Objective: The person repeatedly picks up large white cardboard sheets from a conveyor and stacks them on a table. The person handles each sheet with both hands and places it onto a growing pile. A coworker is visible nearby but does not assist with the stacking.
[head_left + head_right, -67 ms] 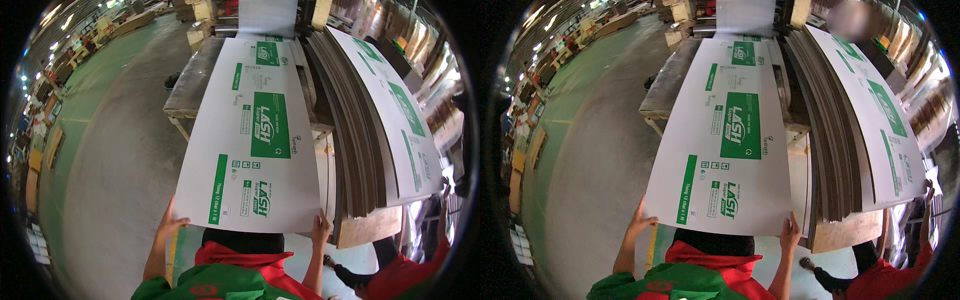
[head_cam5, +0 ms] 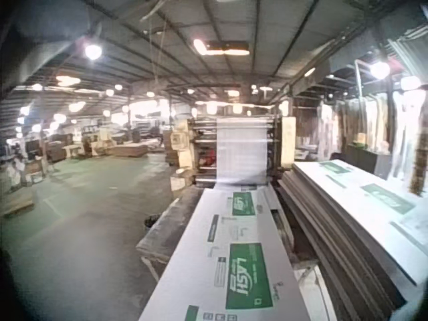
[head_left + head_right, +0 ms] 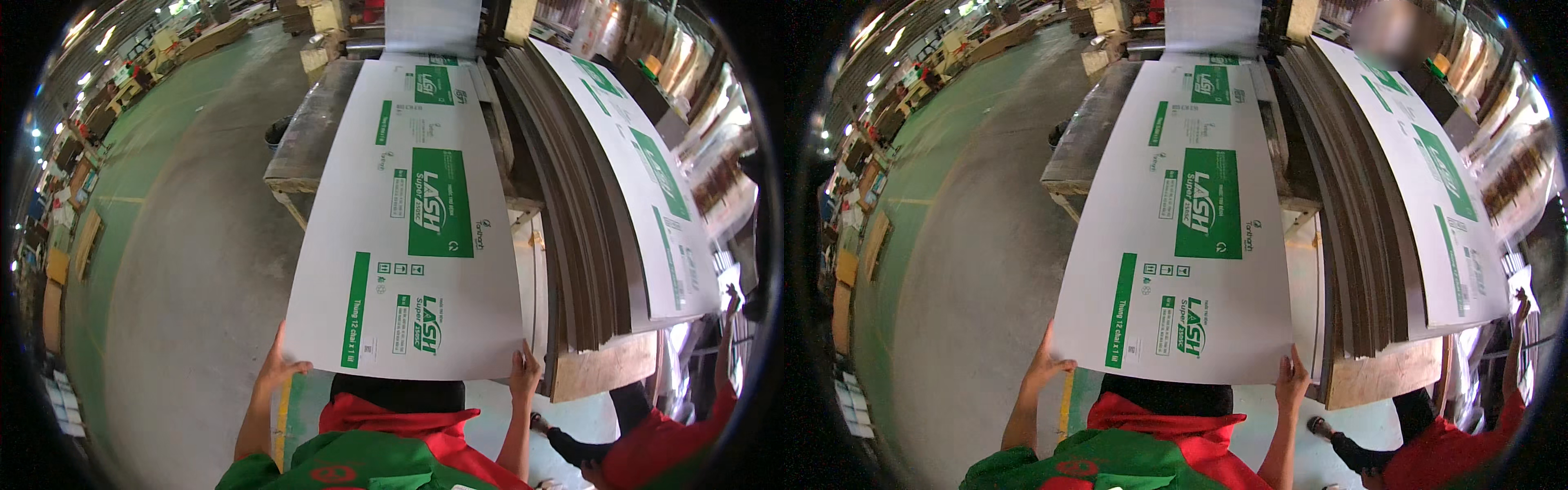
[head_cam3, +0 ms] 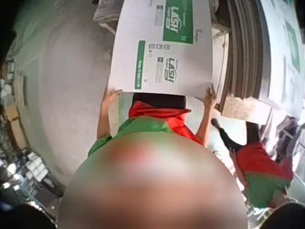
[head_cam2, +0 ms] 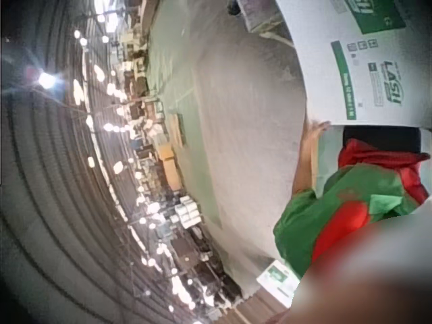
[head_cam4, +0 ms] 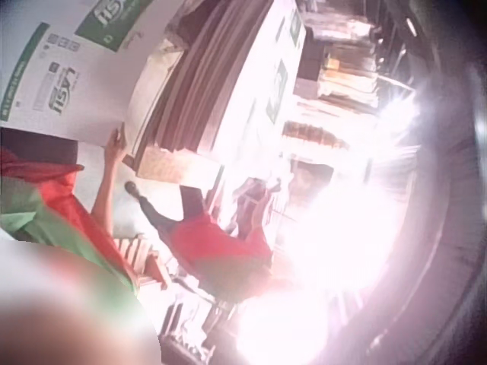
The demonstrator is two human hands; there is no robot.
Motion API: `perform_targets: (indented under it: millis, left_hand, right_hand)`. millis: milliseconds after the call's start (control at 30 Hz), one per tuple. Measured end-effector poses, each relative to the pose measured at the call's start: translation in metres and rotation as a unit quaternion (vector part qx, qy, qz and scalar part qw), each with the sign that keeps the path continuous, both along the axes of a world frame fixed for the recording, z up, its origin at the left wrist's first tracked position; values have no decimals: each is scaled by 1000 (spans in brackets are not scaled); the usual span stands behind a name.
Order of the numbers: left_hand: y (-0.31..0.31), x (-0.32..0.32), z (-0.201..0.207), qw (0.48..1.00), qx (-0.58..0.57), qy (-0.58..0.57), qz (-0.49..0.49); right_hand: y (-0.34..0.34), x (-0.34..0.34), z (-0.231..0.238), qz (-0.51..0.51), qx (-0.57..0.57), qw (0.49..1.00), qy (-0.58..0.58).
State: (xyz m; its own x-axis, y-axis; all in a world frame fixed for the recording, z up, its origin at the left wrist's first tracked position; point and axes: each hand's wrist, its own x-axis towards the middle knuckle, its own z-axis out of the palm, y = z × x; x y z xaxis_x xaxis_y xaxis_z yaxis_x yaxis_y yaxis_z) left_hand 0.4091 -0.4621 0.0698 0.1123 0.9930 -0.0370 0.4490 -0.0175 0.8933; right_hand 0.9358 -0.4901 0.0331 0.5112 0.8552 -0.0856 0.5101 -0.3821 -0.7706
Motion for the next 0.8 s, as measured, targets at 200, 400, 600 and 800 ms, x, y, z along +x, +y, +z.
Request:
perform_targets:
  millis: [200, 400, 600, 800]
  left_hand:
    - [-4, 2, 9, 995, -90, 44, 24]
    - [9, -11, 18, 984, -157, 76, 23]
    - [10, -12, 17, 976, -194, 101, 26]
    - [81, 2, 18, 981, -168, 95, 15]
  right_hand:
    - [-15, 21, -6, 34, 18, 999, -4]
    - [-5, 12, 22, -16, -90, 996, -10]
    - [-7, 4, 40, 1, -45, 999, -13]
    - [58, 6, 12, 3, -36, 998, -51]
